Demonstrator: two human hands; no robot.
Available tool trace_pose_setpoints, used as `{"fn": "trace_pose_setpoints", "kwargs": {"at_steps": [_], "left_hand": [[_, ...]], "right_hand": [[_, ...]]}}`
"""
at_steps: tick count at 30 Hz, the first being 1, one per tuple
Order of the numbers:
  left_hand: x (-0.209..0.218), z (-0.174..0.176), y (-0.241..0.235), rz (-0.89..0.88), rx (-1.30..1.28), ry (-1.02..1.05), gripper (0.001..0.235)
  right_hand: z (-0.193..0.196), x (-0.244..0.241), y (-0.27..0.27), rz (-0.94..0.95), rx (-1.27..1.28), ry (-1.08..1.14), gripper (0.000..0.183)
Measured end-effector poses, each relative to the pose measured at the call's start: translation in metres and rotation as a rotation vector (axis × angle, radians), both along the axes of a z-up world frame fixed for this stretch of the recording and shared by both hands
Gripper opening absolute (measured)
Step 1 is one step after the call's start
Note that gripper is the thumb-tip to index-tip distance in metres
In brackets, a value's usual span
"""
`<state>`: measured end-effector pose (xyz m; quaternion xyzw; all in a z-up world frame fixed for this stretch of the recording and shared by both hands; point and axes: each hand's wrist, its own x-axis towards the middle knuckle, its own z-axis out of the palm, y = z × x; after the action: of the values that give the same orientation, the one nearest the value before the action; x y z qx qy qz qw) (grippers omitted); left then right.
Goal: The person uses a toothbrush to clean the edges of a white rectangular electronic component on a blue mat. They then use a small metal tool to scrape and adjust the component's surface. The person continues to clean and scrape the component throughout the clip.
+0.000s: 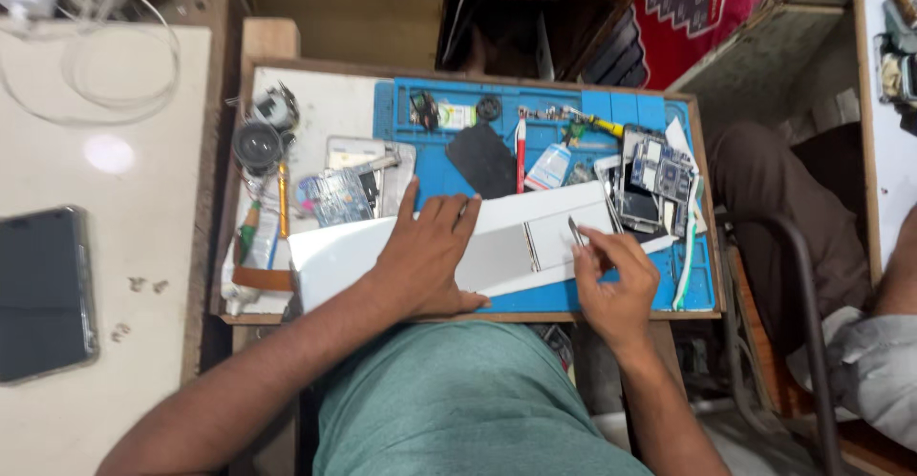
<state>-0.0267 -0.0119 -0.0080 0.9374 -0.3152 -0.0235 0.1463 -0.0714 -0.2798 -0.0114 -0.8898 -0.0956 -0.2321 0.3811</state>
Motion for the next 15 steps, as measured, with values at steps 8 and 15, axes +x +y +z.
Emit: {"fn": "trace_pose_setpoints", "kwargs": {"at_steps": [8,15], "left_hand": [[0.002,0.005,-0.001,0.078,-0.004,-0.053,0.133],[0.003,-0.003,0.001,0.094,-0.035,-0.008,0.132]], "right_hand": [[0.009,0.031,0.051,0.089,-0.097,0.041,0.024],[-0.007,0.044,0.084,0.092,-0.122,0.039,0.012]]}}
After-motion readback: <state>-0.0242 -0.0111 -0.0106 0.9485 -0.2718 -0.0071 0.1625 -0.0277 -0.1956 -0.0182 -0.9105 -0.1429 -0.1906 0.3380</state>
